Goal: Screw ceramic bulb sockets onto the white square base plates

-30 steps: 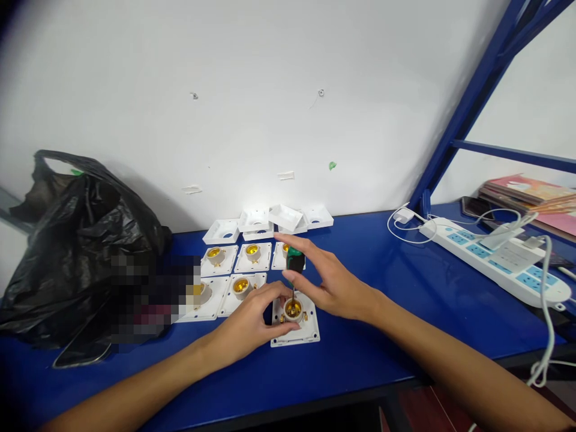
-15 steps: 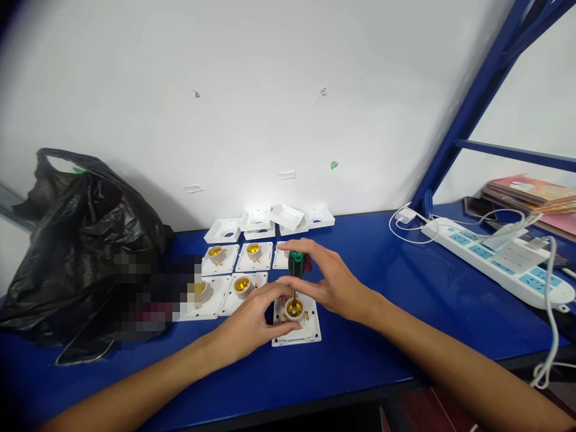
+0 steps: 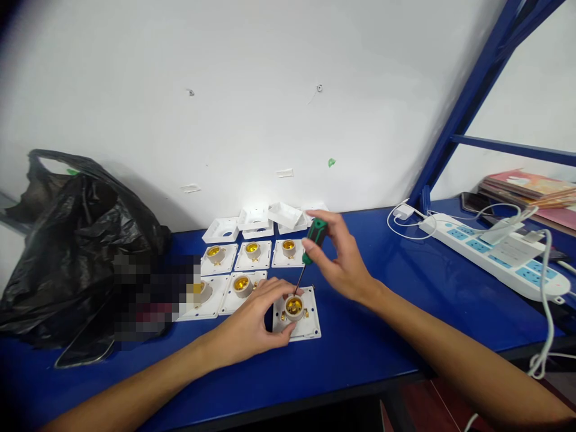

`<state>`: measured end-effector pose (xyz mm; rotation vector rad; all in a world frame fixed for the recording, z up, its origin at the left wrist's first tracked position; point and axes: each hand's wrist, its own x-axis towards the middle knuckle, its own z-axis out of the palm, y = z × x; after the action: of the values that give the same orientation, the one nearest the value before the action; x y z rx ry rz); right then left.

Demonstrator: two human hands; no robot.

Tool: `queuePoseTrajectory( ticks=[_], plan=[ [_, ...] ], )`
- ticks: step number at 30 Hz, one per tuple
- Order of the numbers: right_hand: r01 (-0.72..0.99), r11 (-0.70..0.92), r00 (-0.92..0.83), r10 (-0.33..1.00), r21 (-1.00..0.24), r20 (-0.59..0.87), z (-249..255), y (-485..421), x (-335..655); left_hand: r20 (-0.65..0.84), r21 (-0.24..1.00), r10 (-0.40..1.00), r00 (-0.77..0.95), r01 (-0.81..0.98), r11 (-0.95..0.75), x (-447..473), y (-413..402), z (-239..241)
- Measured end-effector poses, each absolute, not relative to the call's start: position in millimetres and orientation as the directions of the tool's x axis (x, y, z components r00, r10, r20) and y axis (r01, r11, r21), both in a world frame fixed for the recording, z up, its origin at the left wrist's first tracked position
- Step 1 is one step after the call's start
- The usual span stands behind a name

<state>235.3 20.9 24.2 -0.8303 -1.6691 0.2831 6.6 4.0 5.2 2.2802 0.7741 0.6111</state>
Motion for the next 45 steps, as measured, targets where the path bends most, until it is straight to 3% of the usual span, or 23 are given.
queuePoseTrajectory(
  ticks=[5,15,26,32,39,45],
  plan=[
    [0.394,0.668,0.048,0.671,-0.631,0.74,23.5,35.0,242.3,0.215,0.681,0.694,0.687,0.404,-0.61,7.4,4.0,5.9],
    [0.52,0.688,-0.148,0.657,-0.507,0.739,22.3,34.8,243.6,0.196,0.672,0.733,0.651,0.455,-0.584,6.7,0.8,7.3],
    [0.499,0.737,-0.146,0.589,-0.455,0.795,14.1,37.7,240.5,0.218,0.658,0.692,0.688,0.421,-0.625,8.2,-1.3,9.8],
    [0.479,0.738,-0.057,0.567,-0.476,0.822,13.8,36.1,240.5,0.201,0.666,0.69,0.695,0.419,-0.617,7.2,0.9,9.4],
    [0.388,0.739,0.188,0.522,-0.551,0.832,27.9,24.8,235.0,0.176,0.672,0.74,0.65,0.47,-0.573,6.2,1.3,6.2],
    [0.343,0.747,0.158,0.552,-0.569,0.819,29.9,15.1,226.8,0.173,0.654,0.762,0.625,0.506,-0.563,6.4,1.4,5.1]
  ],
)
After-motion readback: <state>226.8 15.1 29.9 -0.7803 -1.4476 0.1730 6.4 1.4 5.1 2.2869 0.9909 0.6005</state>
